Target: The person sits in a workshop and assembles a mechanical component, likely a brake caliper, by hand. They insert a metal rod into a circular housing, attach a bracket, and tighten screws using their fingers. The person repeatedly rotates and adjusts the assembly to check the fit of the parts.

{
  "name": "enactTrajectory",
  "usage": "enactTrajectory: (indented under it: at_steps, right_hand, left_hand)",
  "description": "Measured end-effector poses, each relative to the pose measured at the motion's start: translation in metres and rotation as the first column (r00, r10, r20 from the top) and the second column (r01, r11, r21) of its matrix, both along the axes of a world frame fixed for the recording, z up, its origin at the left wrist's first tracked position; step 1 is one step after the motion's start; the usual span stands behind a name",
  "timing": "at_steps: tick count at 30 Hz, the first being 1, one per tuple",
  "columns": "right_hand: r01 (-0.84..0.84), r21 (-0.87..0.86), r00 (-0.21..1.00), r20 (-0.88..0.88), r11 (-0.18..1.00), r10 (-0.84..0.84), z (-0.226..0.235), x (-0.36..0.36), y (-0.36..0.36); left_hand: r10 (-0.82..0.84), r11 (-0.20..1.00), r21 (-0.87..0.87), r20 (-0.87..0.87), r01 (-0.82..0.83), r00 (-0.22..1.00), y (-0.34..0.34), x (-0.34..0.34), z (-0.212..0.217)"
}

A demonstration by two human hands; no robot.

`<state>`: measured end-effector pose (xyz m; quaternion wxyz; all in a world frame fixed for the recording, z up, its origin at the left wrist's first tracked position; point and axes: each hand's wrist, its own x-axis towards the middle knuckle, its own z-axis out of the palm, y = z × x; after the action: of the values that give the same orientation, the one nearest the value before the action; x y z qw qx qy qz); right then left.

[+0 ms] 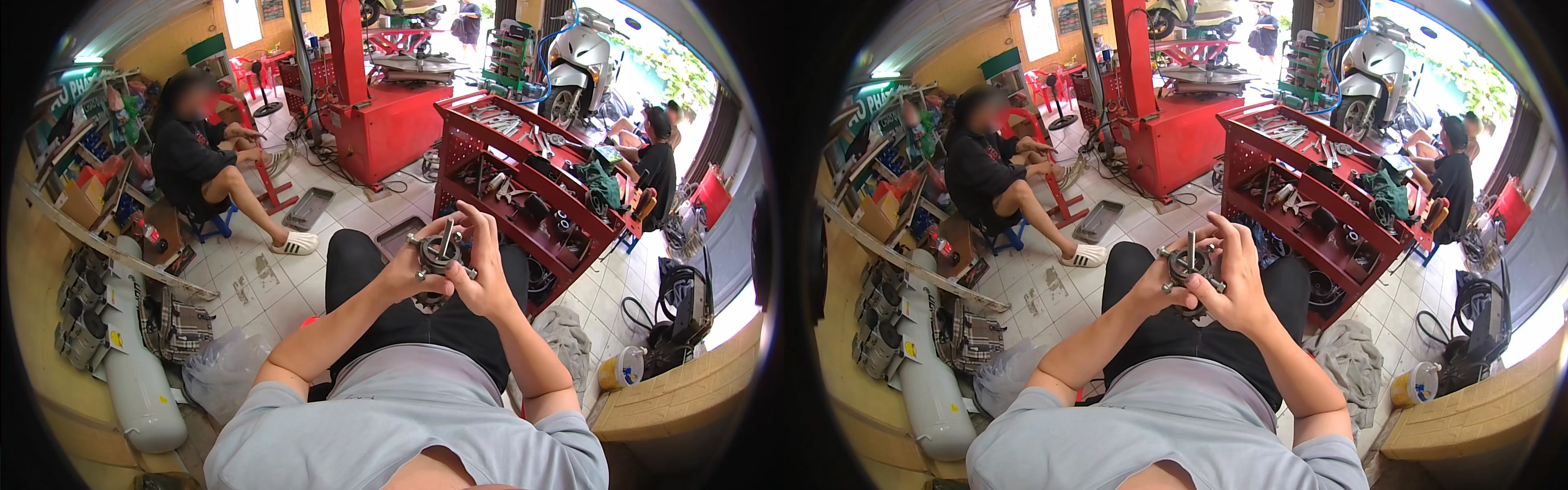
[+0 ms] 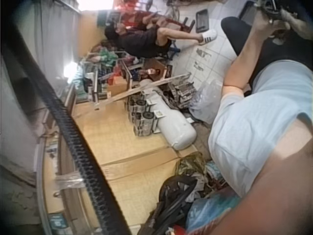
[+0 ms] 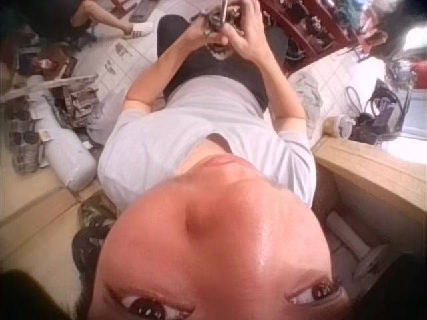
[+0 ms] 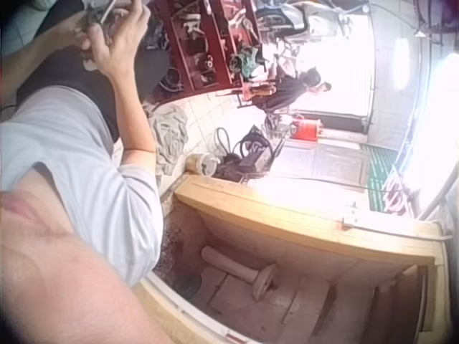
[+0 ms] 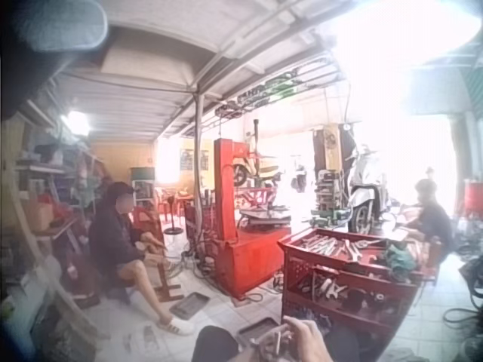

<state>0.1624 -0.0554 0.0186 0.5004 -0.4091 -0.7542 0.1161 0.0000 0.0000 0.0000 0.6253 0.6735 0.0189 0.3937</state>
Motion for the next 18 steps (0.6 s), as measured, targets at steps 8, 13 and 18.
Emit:
enactTrajectory:
  at_steps: [8,13,18]
  right_hand:
    - [-0.257,-0.203,0.957,-0.188,0.945,0.22,-0.016,0.006,0.019]
    - [-0.283,-0.395,0.959,-0.118,0.874,0.257,-0.015,0.01,0.02]
    - [-0.33,-0.373,0.939,-0.041,0.867,0.34,-0.016,0.014,0.02]
  left_hand:
    - [0.256,0.967,-0.028,0.088,-0.255,0.963,-0.002,0.0,-0.003]
    - [0.203,0.979,-0.001,0.084,-0.204,0.976,-0.005,0.002,-0.003]
    - [0.29,0.894,0.357,0.001,-0.271,0.957,0.012,0.002,-0.019]
